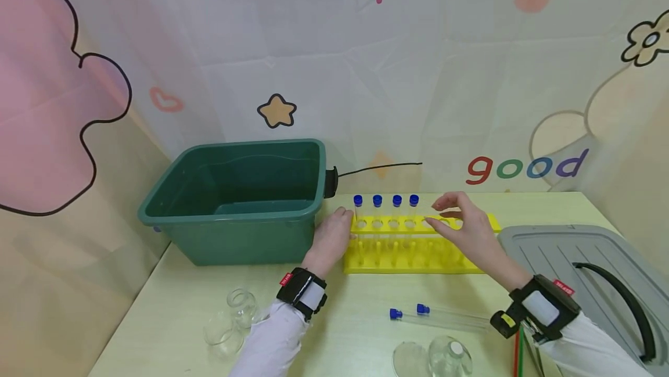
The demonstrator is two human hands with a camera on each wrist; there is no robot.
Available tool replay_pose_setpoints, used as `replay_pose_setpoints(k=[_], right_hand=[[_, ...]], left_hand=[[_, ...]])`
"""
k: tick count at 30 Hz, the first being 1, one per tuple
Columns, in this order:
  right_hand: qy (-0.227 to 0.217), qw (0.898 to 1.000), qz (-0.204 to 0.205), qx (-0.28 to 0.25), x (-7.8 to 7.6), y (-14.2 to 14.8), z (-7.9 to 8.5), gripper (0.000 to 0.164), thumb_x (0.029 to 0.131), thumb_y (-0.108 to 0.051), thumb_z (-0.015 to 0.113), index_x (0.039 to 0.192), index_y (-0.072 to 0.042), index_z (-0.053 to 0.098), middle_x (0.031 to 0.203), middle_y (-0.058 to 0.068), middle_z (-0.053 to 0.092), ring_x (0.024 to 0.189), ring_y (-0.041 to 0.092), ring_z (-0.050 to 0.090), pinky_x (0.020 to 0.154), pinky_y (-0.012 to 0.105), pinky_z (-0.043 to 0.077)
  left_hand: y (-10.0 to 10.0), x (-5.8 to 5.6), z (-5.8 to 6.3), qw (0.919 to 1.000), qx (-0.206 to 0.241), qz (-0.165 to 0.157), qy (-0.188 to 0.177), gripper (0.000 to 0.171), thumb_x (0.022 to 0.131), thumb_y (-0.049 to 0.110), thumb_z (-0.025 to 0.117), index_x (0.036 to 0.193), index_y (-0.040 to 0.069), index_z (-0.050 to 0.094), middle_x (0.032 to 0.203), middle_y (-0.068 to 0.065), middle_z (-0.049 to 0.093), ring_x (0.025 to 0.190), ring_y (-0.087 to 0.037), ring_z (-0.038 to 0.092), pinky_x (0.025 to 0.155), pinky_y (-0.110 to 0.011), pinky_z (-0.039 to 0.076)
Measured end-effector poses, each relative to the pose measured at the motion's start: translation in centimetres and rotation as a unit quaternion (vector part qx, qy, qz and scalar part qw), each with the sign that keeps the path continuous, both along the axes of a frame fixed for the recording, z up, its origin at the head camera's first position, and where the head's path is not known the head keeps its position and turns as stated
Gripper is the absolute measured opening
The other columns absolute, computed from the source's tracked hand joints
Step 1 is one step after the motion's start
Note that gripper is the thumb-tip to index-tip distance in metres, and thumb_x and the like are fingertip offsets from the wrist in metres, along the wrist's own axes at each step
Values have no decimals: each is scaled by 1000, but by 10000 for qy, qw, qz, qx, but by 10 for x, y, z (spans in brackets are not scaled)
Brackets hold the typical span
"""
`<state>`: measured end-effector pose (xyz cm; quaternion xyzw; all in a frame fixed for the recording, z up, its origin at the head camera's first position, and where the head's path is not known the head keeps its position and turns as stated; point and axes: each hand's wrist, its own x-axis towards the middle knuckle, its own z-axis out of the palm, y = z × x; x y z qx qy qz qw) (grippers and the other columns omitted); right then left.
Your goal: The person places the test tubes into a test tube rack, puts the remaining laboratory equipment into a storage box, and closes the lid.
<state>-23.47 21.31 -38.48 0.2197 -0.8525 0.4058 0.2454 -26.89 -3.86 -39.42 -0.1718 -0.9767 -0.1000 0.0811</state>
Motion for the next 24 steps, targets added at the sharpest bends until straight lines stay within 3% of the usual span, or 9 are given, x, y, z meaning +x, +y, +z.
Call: replay_pose_setpoints(k=[5,9,11,13,16,19,21,24], right_hand=[[220,9983,-6,533,16,-4,15,29,74,2,72,95,-3,53,88,3,55,82,20,53,72,24,46],[387,9937,392,980,22,-1,15,26,72,4,73,89,-9,58,84,-5,57,77,13,56,68,28,49],[211,9899,693,1215,25,-1,15,24,73,1,73,88,-11,59,83,-9,56,76,11,56,66,30,49],[-239,9838,1024,1452,28,-1,16,21,75,-1,72,88,-13,60,83,-12,56,76,9,55,65,29,49],[-1181,9647,1420,1879,33,-2,15,13,79,-10,70,87,-15,62,81,-14,56,73,7,53,64,26,48],[-1952,9358,1754,2354,36,-3,14,8,80,-16,69,86,-15,64,77,-15,55,68,6,51,62,23,46],[-2250,9205,1877,2585,37,-4,11,8,80,-17,70,85,-14,64,75,-15,55,66,6,50,61,23,46],[-2497,9063,1959,2790,38,-4,7,7,79,-14,70,83,-14,65,72,-15,54,64,6,49,60,23,45]], left_hand=[[0,0,0,10000,3,10,-21,43,81,16,67,121,4,54,99,-6,53,79,-16,48,75,-23,44],[0,0,0,10000,18,46,-55,44,81,15,67,121,4,54,101,-6,53,80,-17,48,76,-24,44],[0,0,0,9999,30,60,-85,44,81,15,67,122,5,53,101,-6,53,80,-17,48,77,-24,43],[0,1,0,9999,24,70,-91,44,81,14,67,122,5,53,101,-6,53,80,-17,48,77,-24,43],[0,1,0,9999,-19,59,-85,43,81,15,67,121,5,53,100,-6,52,80,-17,48,77,-23,43],[0,1,1,9999,-59,53,-82,43,82,15,66,122,5,53,100,-5,52,80,-17,48,76,-24,43],[0,1,1,9999,-66,49,-96,43,82,16,66,122,5,52,100,-5,52,81,-16,48,76,-24,43],[0,1,1,9999,-73,28,-100,42,83,16,65,122,5,53,100,-5,52,80,-16,48,76,-23,43]])
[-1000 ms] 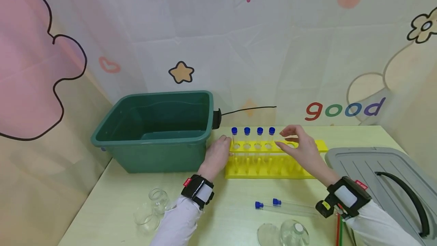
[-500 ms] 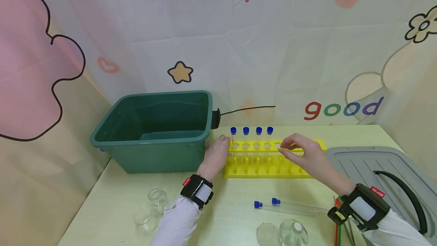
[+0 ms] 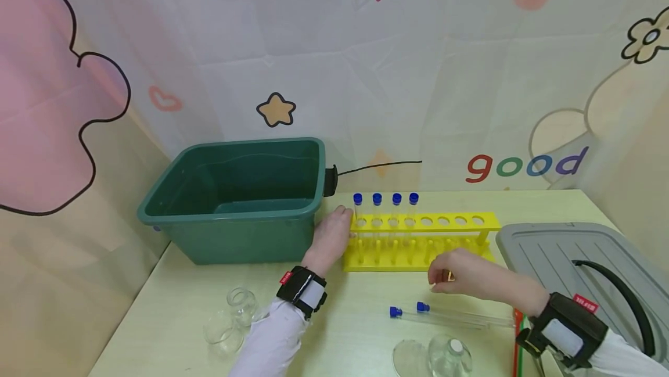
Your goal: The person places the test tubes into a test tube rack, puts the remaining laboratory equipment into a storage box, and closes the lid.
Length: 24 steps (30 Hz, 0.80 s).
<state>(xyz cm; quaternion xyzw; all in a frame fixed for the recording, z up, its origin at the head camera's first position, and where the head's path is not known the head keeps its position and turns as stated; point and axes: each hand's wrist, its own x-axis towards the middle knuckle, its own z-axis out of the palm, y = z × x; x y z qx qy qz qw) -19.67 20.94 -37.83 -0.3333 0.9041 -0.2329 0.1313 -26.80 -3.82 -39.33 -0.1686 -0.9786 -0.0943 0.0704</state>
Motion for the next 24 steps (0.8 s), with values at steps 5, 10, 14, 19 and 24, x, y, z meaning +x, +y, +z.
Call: replay_pose_setpoints(k=[5,10,14,19,24], right_hand=[[-375,9992,23,129,0,1,-8,8,78,-10,71,82,-14,65,71,-15,54,64,7,49,61,25,45],[-547,9983,43,170,1,3,-16,8,78,-11,71,81,-16,65,70,-15,54,64,7,49,61,25,44],[-534,9980,32,324,1,4,-21,9,77,-10,71,79,-16,64,69,-14,54,62,7,48,60,24,44],[-488,9980,44,403,-4,10,-29,9,77,-9,71,79,-14,64,69,-13,54,61,7,47,60,24,44],[-672,9968,-70,429,-4,12,-32,9,77,-8,71,81,-14,65,71,-11,56,62,8,48,61,26,44]], left_hand=[[0,-1,-1,10000,0,-28,24,41,83,15,66,121,5,53,100,-5,52,80,-16,48,76,-24,44],[-1,-1,-1,10000,22,-23,45,42,82,16,66,120,5,54,99,-5,52,80,-16,48,77,-24,44],[-1,-1,-3,10000,31,-40,79,41,82,15,66,120,5,53,100,-5,52,80,-16,48,78,-24,44],[0,-1,-3,9999,-11,-59,122,40,82,17,66,119,5,54,101,-5,53,80,-16,48,78,-24,44],[-1,-1,-2,9999,12,-50,135,41,82,17,66,119,5,54,101,-6,53,80,-15,48,77,-24,44]])
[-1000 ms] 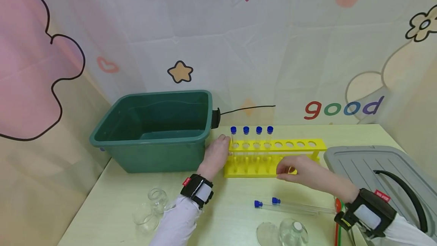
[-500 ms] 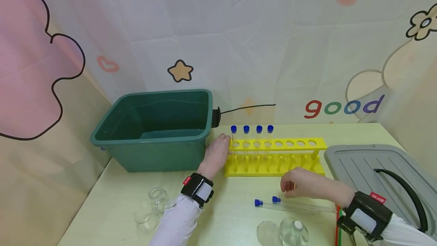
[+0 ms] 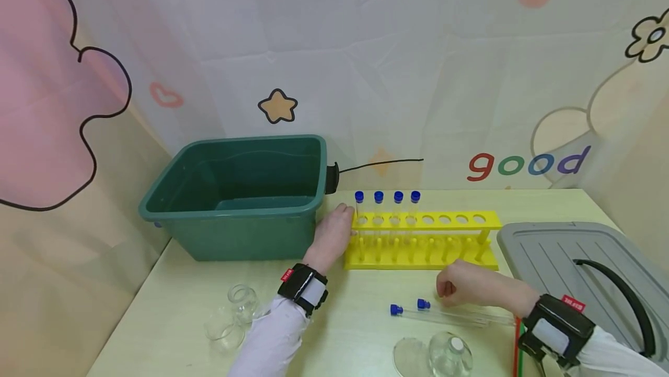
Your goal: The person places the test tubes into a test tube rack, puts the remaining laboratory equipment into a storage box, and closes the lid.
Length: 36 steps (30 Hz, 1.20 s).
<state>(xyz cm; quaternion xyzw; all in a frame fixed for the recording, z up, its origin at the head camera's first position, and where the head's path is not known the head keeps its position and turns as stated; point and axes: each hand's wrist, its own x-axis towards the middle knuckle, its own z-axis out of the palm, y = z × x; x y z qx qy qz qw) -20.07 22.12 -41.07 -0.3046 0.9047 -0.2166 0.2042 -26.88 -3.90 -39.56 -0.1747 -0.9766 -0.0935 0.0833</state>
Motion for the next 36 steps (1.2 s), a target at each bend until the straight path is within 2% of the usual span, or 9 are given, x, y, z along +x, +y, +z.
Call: replay_pose_setpoints(k=[12,18,23,28,36], right_hand=[[134,9996,-132,213,-1,0,-4,11,76,-6,71,80,-15,67,71,-12,57,61,8,48,63,27,45],[444,9986,25,273,-1,-1,-4,12,74,-2,71,78,-13,66,70,-11,56,61,7,48,61,27,45],[686,9961,-126,532,0,-5,-2,14,73,-2,72,79,-12,66,69,-10,53,61,9,46,61,27,44],[1366,9897,133,413,3,-10,10,14,72,-4,74,79,-11,63,68,-9,48,60,9,43,56,24,42],[2182,9754,302,-80,10,-17,40,17,72,-7,75,86,-9,66,79,-6,57,68,10,53,61,22,47]], left_hand=[[1,-1,1,10000,62,-5,-33,40,82,17,67,118,4,54,100,-6,52,80,-16,48,78,-23,44],[2,-2,1,10000,66,10,-58,41,82,17,67,118,4,54,99,-6,52,80,-16,48,76,-24,44],[2,-2,0,10000,58,-11,-51,40,82,17,67,118,5,55,99,-5,52,80,-16,48,76,-23,44],[1,-1,1,9999,95,-1,-92,41,82,16,66,120,5,54,99,-5,52,80,-16,48,77,-23,44],[0,-1,1,10000,63,-29,-51,41,82,16,66,119,5,54,99,-6,52,80,-16,48,77,-23,44]])
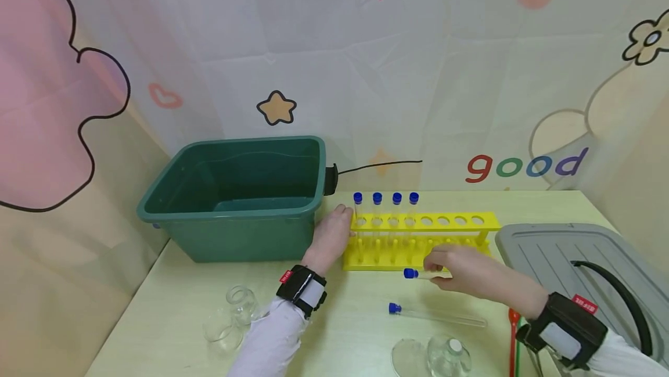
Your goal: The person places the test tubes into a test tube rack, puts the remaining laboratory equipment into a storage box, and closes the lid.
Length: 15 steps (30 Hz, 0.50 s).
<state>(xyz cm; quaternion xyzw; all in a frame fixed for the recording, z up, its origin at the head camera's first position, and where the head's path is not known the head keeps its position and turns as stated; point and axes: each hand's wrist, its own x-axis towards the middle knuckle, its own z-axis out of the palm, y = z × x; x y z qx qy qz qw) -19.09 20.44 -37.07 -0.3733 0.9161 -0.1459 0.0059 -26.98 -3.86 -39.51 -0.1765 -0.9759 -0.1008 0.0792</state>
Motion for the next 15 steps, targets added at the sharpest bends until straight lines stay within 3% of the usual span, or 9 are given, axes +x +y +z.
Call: replay_pose_setpoints(k=[5,9,12,15], right_hand=[[356,9993,-41,-133,1,0,14,19,72,-9,75,88,-9,66,83,-5,59,72,11,56,63,24,49],[660,9964,2,-527,1,3,26,21,72,-9,75,90,-10,65,85,-6,59,75,12,56,64,25,49],[1133,9868,175,-1148,-3,6,35,24,70,-6,76,91,-8,64,86,-5,60,75,12,57,64,25,49],[1597,9720,326,-1692,-8,10,43,22,78,-21,72,92,-7,63,87,-4,62,75,12,59,63,28,50]], left_hand=[[0,1,1,10000,-34,22,21,41,81,16,67,119,4,55,99,-6,53,80,-16,48,76,-23,44],[0,2,2,10000,-82,27,27,42,81,16,67,119,4,55,100,-7,53,79,-16,48,76,-24,44],[0,2,2,9999,-91,25,36,42,81,16,67,119,4,55,99,-7,53,79,-17,48,76,-24,44],[1,1,1,9999,-90,11,64,42,81,15,68,119,4,55,98,-7,52,79,-17,48,75,-23,44]])
